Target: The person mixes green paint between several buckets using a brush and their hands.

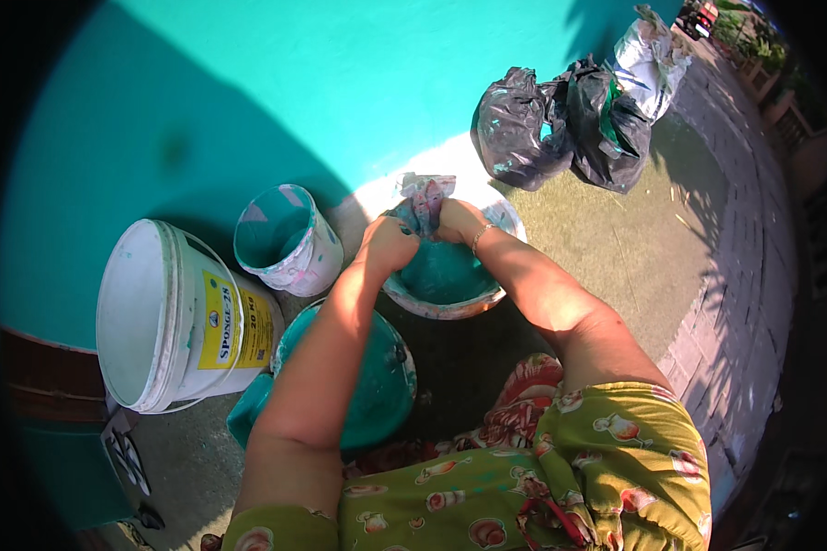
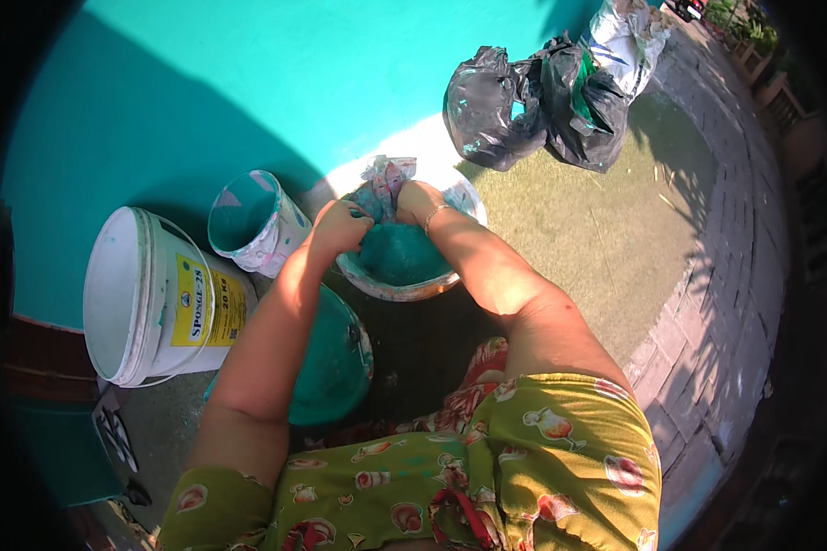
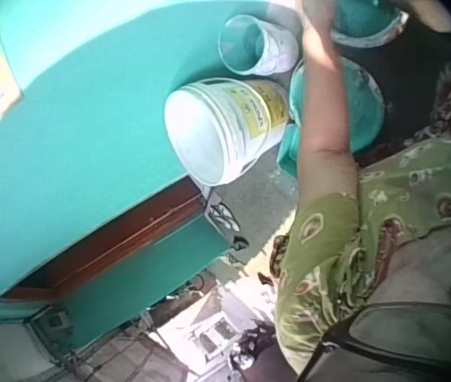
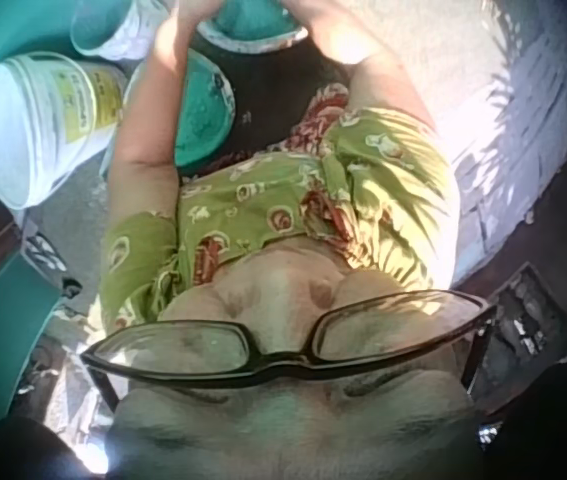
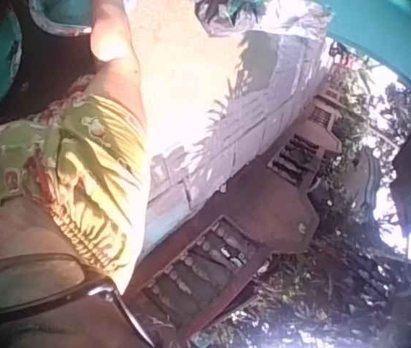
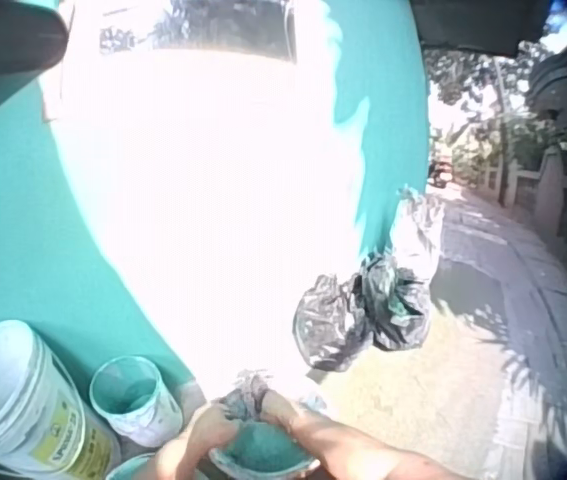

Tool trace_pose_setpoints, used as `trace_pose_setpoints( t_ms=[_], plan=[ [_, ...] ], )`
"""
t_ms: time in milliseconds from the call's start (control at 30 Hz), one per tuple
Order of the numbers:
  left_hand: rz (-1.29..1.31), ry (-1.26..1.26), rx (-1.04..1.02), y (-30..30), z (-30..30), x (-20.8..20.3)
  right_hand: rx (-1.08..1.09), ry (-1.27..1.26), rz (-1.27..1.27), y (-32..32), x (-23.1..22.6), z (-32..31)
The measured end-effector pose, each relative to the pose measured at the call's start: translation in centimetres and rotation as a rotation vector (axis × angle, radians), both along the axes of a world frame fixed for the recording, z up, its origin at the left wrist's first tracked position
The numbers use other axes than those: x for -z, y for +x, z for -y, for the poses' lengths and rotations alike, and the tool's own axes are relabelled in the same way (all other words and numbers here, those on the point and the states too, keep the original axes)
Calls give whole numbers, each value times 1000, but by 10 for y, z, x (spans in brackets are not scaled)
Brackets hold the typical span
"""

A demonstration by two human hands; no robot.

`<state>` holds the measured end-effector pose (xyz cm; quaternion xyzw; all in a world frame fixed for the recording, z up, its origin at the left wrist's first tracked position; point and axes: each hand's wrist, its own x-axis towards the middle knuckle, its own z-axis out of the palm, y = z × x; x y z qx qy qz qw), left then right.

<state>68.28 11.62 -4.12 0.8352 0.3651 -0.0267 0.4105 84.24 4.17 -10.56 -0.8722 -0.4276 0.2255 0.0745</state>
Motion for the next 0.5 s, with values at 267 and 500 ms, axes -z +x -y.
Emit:
trace_pose_setpoints(
  t_ms=[267,500],
  plan=[
    [83,-464,-186,-4,10,44,50,185,-2,-8,12,21],
    [489,-784,-555,-16,15,7,109,713,-210,28,-40,69]
  ],
)
